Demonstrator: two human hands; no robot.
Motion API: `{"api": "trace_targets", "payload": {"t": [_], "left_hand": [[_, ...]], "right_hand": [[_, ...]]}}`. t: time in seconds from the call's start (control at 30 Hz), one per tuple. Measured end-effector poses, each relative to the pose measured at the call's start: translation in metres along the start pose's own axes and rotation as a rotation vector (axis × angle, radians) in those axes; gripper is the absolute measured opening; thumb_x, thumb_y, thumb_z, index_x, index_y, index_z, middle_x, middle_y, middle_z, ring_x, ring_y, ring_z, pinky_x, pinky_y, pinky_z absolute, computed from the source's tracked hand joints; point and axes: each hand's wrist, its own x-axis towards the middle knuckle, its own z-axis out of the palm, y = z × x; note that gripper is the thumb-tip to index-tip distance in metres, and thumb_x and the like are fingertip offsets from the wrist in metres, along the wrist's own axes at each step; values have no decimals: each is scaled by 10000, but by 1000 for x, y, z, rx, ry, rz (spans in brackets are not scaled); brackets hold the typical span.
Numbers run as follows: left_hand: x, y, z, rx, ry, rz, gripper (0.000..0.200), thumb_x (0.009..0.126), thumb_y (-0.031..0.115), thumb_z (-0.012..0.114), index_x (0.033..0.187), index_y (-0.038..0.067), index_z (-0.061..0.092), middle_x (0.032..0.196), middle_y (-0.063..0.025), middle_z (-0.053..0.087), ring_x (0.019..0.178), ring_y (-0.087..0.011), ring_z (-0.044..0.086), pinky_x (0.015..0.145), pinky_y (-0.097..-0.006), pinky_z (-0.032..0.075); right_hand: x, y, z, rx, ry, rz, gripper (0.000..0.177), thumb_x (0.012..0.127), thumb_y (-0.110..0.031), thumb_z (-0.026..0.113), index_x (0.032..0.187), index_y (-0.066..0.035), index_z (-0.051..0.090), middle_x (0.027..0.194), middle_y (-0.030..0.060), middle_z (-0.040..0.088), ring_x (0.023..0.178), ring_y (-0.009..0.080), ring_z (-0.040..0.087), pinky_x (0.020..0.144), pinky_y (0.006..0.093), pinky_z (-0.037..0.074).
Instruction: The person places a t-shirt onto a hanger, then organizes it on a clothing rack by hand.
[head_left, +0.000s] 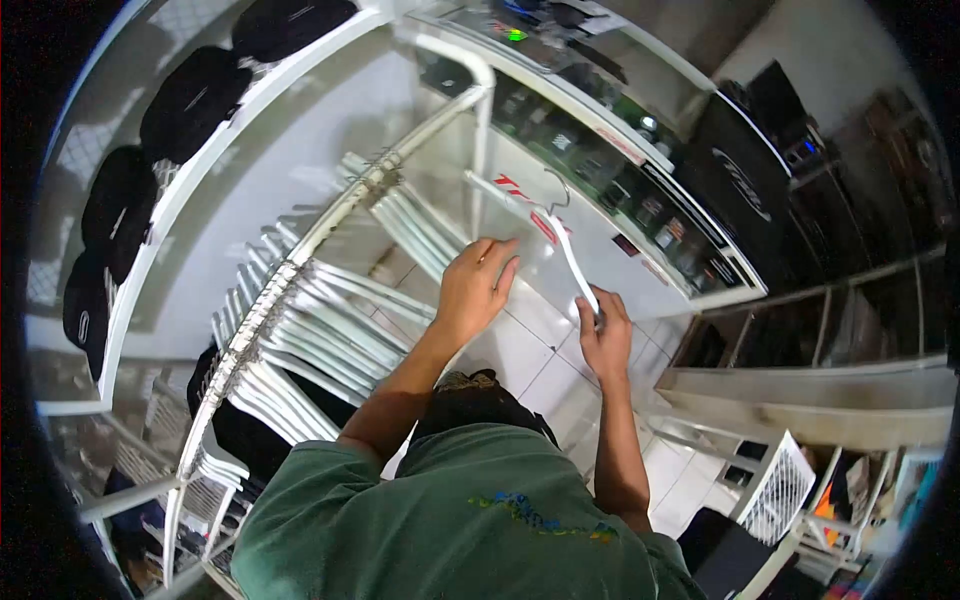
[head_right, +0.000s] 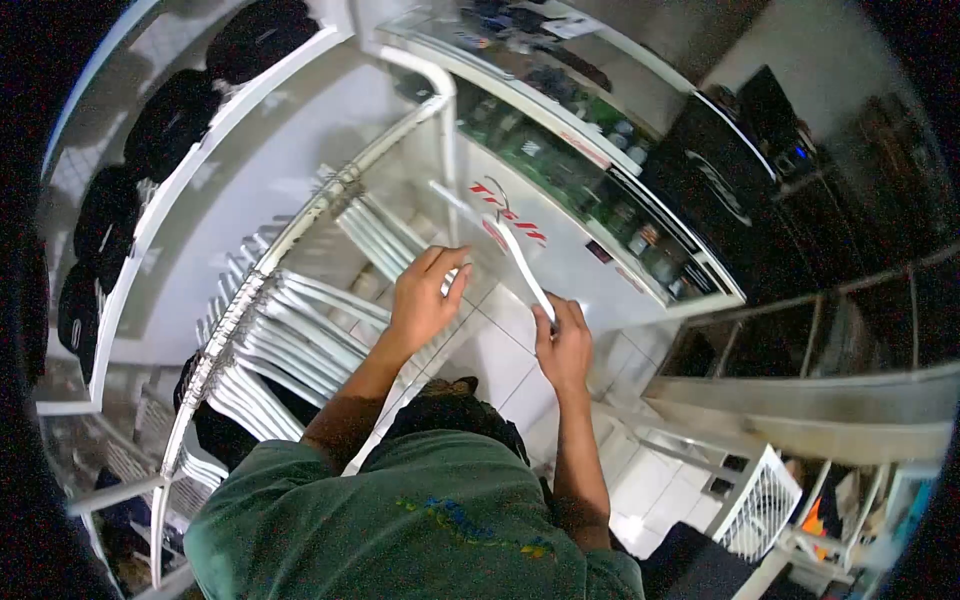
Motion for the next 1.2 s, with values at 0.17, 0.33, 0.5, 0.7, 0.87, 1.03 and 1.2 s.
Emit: {"api": "trace_targets", "payload": {"t": [0.17, 0.33, 0.5, 0.7, 0.87, 1.03, 1.2], "left_hand": [[-1, 63, 43, 29, 27, 391, 546, 883, 240, 770, 1369, 58, 600, 1305, -145, 572, 1233, -371, 529, 1019, -466, 462], [-36, 126, 99, -83, -462, 562, 347, 917, 216, 707, 1202, 50, 599, 1130, -169, 644, 1093, -370, 598, 960, -477, 462], [-112, 218, 143, -261, -713, 822, 361, 951, 280, 702, 1192, 34, 594, 1023, -183, 694, 960, -384, 671, 836, -482, 524], [-207, 302, 169, -491, -971, 1023, 364, 922, 297, 749, 1144, 25, 654, 1009, -172, 719, 938, -374, 687, 824, -467, 530], [-244, 343, 186, -616, -1128, 1179, 278, 933, 241, 734, 1115, 32, 710, 1013, -157, 724, 942, -367, 682, 814, -447, 532], [-255, 347, 233, -640, -1009, 1127, 282, 960, 174, 680, 1212, 48, 664, 1095, -155, 670, 1048, -367, 640, 892, -464, 506], [-259, 336, 306, -672, -967, 758, 607, 958, 252, 718, 1468, 33, 473, 1275, -212, 589, 1194, -368, 585, 995, -475, 474]], "right_hand": [[-97, 11, -89, -103, 148, 88, 230, 942, -163, 734, 1114, -10, 725, 982, 170, 722, 827, 321, 682, 752, 393, 530], [-208, 17, -146, -244, 442, 190, 239, 902, -148, 768, 1128, -70, 753, 936, 156, 731, 840, 334, 713, 733, 400, 560], [-309, 28, -170, -584, 717, 246, 588, 783, -45, 775, 1357, -121, 670, 1002, 137, 698, 795, 339, 685, 722, 443, 554], [-422, 11, -187, -737, 1021, 459, 595, 748, -28, 788, 1333, -84, 697, 982, 130, 708, 791, 293, 689, 715, 394, 557], [-508, -8, -186, -806, 1297, 699, 546, 790, -35, 779, 1328, -94, 709, 984, 152, 713, 796, 286, 714, 726, 375, 572], [-558, -26, -173, -887, 1384, 885, 560, 823, -50, 790, 1367, -133, 689, 988, 139, 717, 808, 262, 720, 714, 366, 575], [-566, -36, -158, -963, 1364, 996, 584, 813, -50, 798, 1376, -153, 684, 985, 116, 714, 824, 265, 710, 739, 373, 570]]}}
